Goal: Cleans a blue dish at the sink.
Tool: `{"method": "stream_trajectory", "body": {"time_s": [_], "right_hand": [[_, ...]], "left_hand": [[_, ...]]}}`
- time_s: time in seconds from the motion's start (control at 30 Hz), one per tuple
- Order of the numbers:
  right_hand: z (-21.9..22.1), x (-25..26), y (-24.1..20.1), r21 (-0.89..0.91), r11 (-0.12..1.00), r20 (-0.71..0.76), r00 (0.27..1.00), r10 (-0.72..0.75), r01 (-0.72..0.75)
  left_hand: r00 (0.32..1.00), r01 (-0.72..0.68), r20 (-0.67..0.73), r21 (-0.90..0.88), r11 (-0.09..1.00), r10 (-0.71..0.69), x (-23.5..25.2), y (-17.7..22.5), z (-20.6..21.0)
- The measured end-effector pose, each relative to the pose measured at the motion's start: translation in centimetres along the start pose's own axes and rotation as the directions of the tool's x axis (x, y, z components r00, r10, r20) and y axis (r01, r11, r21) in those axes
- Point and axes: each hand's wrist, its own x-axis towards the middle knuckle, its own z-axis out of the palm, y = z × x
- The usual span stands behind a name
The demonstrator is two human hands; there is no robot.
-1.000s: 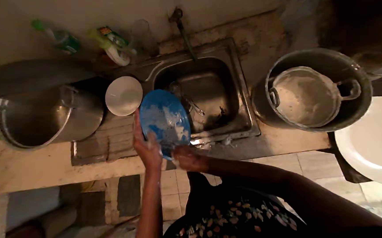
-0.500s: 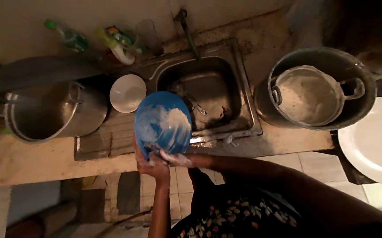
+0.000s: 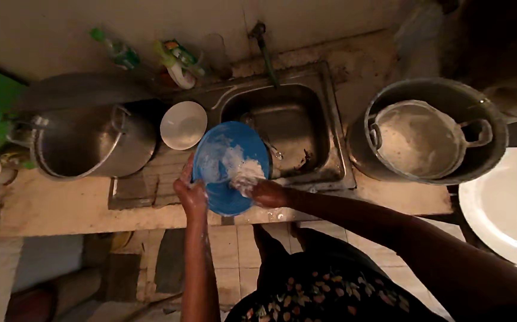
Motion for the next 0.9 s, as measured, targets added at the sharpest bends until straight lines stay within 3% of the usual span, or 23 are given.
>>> {"method": "stream_trajectory", "body": {"time_s": [0.07,0.13,0.2,0.27,0.33,0.4,0.47,0.53,0.57,0.6,0.63,0.67,0.7,0.73,0.77,0.8,0.83,0.9], "right_hand": [[-0.5,0.5,-2.1,-0.026,1.0,-0.071,0.997,0.004,-0.006],[-1.7,1.4,-6.3,0.194,0.979,-0.05,0.997,0.066,-0.055],[0.6,2.4,-8.8,0.503,0.862,-0.139,0.979,0.148,-0.059],[1.1,1.7,-8.2,0.626,0.779,-0.078,0.995,0.062,0.001],[-1.2,0.5,-4.2,0.487,0.871,0.114,0.993,0.002,-0.058],[-1.7,0.8,0.7,0.208,0.976,0.086,0.995,0.041,-0.058],[-0.7,1.7,0.9,0.16,0.979,0.039,0.992,0.123,-0.128],[0.3,1.7,-4.5,0.513,0.845,-0.019,0.982,0.186,-0.15],[0.0,1.5,-7.5,0.747,0.65,-0.032,0.969,0.243,-0.138],[-1.2,1.1,-9.2,0.872,0.469,0.019,0.966,0.259,-0.143],[-1.6,0.8,-9.0,0.882,0.451,0.032,0.973,0.229,-0.135],[-1.3,0.6,-7.1,0.795,0.593,0.028,0.985,0.17,-0.125],[-1.0,0.5,-4.2,0.57,0.816,-0.001,0.993,0.116,-0.095],[-1.1,0.6,-1.2,0.318,0.945,-0.013,0.996,0.09,-0.081],[-1.3,1.1,0.9,0.152,0.983,-0.011,0.994,0.104,-0.101],[-1.2,1.5,1.6,0.094,0.985,0.001,0.989,0.146,-0.145],[-0.4,1.8,0.5,0.148,0.97,0.009,0.981,0.193,-0.192],[0.7,1.8,-5.0,0.431,0.876,0.011,0.972,0.233,-0.215]], "left_hand": [[0.999,0.032,-0.007,-0.001,0.999,-0.032,-0.3,-0.2,0.8],[0.995,0.002,-0.101,-0.026,1.0,-0.005,-2.8,-2.0,2.3],[0.957,-0.121,-0.271,-0.053,0.991,0.102,-5.9,-4.1,4.0],[0.922,-0.166,-0.361,-0.035,0.986,0.142,-7.4,-4.9,3.5],[0.919,-0.195,-0.348,0.01,0.981,0.186,-7.3,-5.4,2.1],[0.916,-0.207,-0.353,-0.005,0.978,0.192,-7.3,-5.7,1.7],[0.906,-0.224,-0.373,-0.018,0.974,0.201,-7.9,-6.2,2.9],[0.879,-0.249,-0.424,-0.025,0.968,0.216,-8.0,-6.4,4.3],[0.871,-0.265,-0.434,-0.017,0.964,0.231,-7.9,-6.4,4.7],[0.868,-0.275,-0.434,-0.019,0.961,0.24,-7.7,-6.3,4.7],[0.872,-0.275,-0.425,-0.02,0.961,0.241,-7.5,-6.1,4.4],[0.878,-0.269,-0.411,-0.003,0.963,0.244,-7.4,-6.0,3.9],[0.889,-0.257,-0.388,0.019,0.966,0.244,-7.2,-6.0,3.1],[0.896,-0.258,-0.367,0.026,0.966,0.249,-7.1,-6.0,2.6],[0.899,-0.28,-0.346,0.02,0.96,0.269,-7.3,-6.1,2.4],[0.892,-0.309,-0.342,0.014,0.951,0.295,-7.8,-6.2,2.9],[0.881,-0.318,-0.364,0.015,0.948,0.301,-8.2,-6.4,3.5],[0.87,-0.304,-0.401,0.019,0.952,0.286,-8.2,-6.7,4.2]]}}
